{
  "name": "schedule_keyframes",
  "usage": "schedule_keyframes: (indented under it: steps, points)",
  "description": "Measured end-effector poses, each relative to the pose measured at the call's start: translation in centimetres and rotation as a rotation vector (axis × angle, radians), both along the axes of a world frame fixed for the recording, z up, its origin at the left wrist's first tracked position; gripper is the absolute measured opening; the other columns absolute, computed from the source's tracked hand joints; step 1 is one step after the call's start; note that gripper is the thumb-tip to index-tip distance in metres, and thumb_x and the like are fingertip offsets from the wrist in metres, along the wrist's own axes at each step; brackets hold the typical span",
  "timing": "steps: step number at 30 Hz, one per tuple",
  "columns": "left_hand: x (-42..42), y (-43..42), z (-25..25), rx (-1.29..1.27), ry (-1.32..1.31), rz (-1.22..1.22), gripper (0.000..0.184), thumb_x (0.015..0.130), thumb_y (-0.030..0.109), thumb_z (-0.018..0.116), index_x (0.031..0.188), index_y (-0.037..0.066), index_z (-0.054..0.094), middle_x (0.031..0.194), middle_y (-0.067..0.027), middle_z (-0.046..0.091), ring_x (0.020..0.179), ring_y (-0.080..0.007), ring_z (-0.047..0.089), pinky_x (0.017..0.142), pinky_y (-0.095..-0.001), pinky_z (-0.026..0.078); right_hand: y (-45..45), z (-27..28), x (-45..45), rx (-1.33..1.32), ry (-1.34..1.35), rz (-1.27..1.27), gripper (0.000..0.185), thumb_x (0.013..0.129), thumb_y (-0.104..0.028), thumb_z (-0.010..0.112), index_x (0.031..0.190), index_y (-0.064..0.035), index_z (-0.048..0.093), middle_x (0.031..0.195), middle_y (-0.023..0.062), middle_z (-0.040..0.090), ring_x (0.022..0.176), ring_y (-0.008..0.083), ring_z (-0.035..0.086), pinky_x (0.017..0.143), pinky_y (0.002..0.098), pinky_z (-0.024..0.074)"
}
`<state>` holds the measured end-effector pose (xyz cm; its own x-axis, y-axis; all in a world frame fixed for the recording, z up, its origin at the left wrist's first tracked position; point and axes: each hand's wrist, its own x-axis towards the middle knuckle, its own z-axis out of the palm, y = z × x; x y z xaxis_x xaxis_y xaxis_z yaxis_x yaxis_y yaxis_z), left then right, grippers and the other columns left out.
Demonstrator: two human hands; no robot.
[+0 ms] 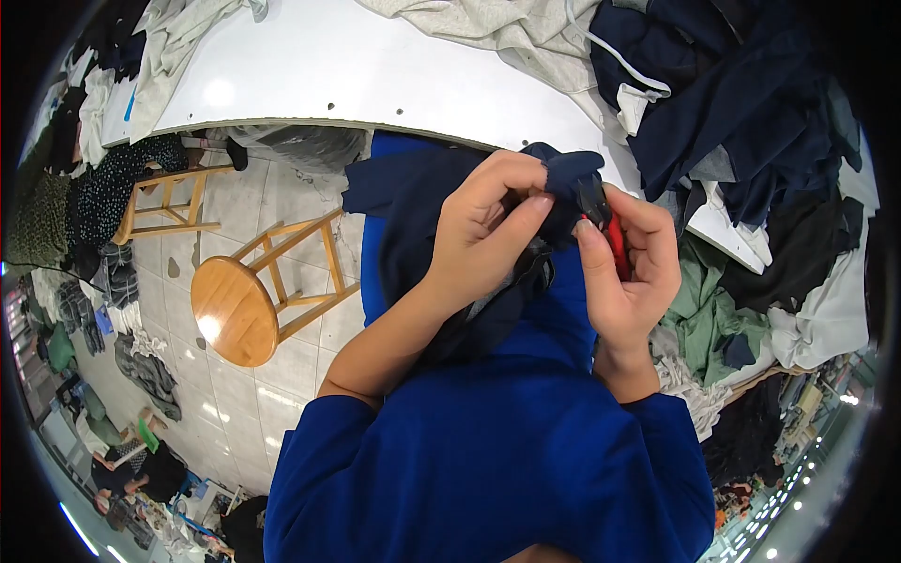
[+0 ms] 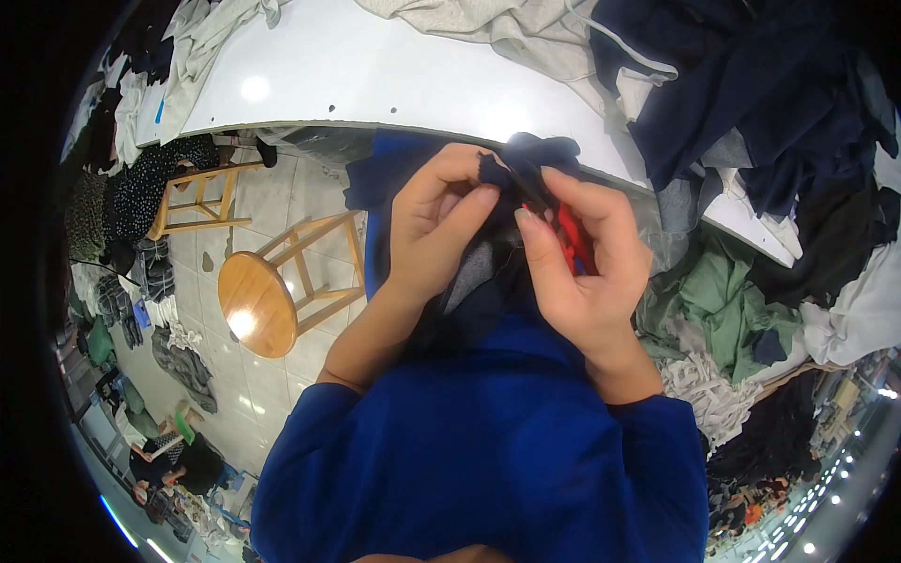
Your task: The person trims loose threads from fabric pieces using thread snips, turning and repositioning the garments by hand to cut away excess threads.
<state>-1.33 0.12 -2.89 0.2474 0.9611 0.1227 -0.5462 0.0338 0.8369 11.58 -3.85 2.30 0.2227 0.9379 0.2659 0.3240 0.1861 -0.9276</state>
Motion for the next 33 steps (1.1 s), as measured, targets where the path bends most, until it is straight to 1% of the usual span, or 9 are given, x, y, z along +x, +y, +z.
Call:
schedule_keyframes:
  steps: [1, 4, 17, 19, 21, 23, 26, 30, 33]
  points:
    - [0.0, 0.05, 0.14, 0.0, 0.0, 0.0, 0.016, 0.083, -0.007, 0.054, 0.097, 0.0, 0.058, 0.096, -0.0059, 0.053, 0.085, -0.0096, 0.052, 0.074, -0.0212, 0.042, 0.0, 0.13, -0.01, -0.027, 0.041, 0.01, 0.026, 0.078, 0.003, 0.067, 0.102, 0.0045, 0.058, 0.084, 0.0077, 0.064, 0.07, 0.0058, 0.057, 0.063, 0.0168, 0.045]
    - [0.01, 0.15, 0.31, 0.01, -0.055, -0.006, 0.016, 0.085, -0.007, 0.051, 0.099, -0.002, 0.056, 0.098, -0.0043, 0.05, 0.086, -0.0074, 0.048, 0.076, -0.0199, 0.039, -0.21, 0.19, 0.08, -0.04, 0.009, 0.053, 0.027, 0.077, 0.003, 0.067, 0.103, 0.0045, 0.058, 0.084, 0.0077, 0.064, 0.071, 0.0062, 0.058, 0.065, 0.0173, 0.0457]
    - [0.35, -0.06, -0.35, 0.051, 0.02, 0.036, 0.018, 0.083, -0.011, 0.052, 0.097, -0.001, 0.057, 0.094, -0.0059, 0.051, 0.084, -0.0103, 0.052, 0.073, -0.0209, 0.042, -0.09, -0.25, 0.12, -0.029, -0.067, 0.056, 0.03, 0.075, 0.002, 0.069, 0.103, 0.0035, 0.059, 0.084, 0.0075, 0.064, 0.07, 0.0077, 0.059, 0.065, 0.0185, 0.047]
    - [0.37, -0.1, -0.42, 0.05, 0.021, 0.036, 0.017, 0.083, -0.011, 0.053, 0.097, -0.001, 0.057, 0.093, -0.0058, 0.051, 0.083, -0.0102, 0.052, 0.073, -0.0205, 0.042, -0.09, -0.24, 0.1, -0.022, -0.066, 0.048, 0.03, 0.076, 0.002, 0.069, 0.104, 0.004, 0.058, 0.086, 0.0075, 0.064, 0.072, 0.0073, 0.059, 0.066, 0.0186, 0.0467]
    - [0.32, -0.1, -0.58, 0.112, 0.075, 0.034, 0.017, 0.083, -0.01, 0.053, 0.097, -0.001, 0.058, 0.094, -0.0057, 0.051, 0.081, -0.0096, 0.051, 0.07, -0.0198, 0.041, -0.03, -0.15, -0.06, -0.021, -0.043, 0.018, 0.03, 0.077, 0.003, 0.068, 0.105, 0.0045, 0.057, 0.087, 0.0077, 0.064, 0.074, 0.0072, 0.058, 0.068, 0.0184, 0.0463]
    - [0.35, -0.2, -0.38, 0.103, 0.075, 0.02, 0.017, 0.083, -0.01, 0.053, 0.097, -0.001, 0.058, 0.094, -0.0057, 0.051, 0.081, -0.0095, 0.05, 0.07, -0.0197, 0.041, 0.21, -0.04, -0.09, -0.021, 0.019, -0.027, 0.031, 0.079, 0.003, 0.065, 0.108, 0.006, 0.054, 0.091, 0.0084, 0.064, 0.078, 0.0072, 0.057, 0.071, 0.0178, 0.045]
    - [0.44, -0.21, -0.32, 0.073, 0.056, 0.026, 0.017, 0.083, -0.009, 0.053, 0.097, 0.0, 0.058, 0.093, -0.0056, 0.05, 0.081, -0.0093, 0.05, 0.07, -0.0197, 0.04, 0.22, 0.45, 0.37, -0.042, 0.005, -0.004, 0.032, 0.079, 0.004, 0.064, 0.109, 0.0064, 0.053, 0.091, 0.0091, 0.064, 0.078, 0.0076, 0.058, 0.071, 0.0178, 0.0451]
    - [0.39, 0.0, -0.42, 0.052, 0.033, 0.046, 0.016, 0.083, -0.009, 0.053, 0.097, -0.001, 0.057, 0.092, -0.0054, 0.05, 0.082, -0.0092, 0.049, 0.071, -0.0202, 0.04, -0.06, 0.69, 0.2, -0.104, -0.005, 0.058, 0.03, 0.076, 0.002, 0.068, 0.104, 0.0033, 0.058, 0.087, 0.0061, 0.065, 0.075, 0.0061, 0.058, 0.069, 0.0171, 0.0456]
    - [0.28, 0.06, -0.32, 0.057, 0.036, 0.046, 0.017, 0.083, -0.01, 0.053, 0.096, -0.001, 0.057, 0.092, -0.0051, 0.05, 0.082, -0.0089, 0.048, 0.071, -0.02, 0.039, -0.01, 0.29, 0.21, -0.09, -0.015, 0.071, 0.03, 0.076, 0.002, 0.068, 0.104, 0.0035, 0.058, 0.087, 0.0062, 0.065, 0.074, 0.006, 0.058, 0.069, 0.017, 0.0454]
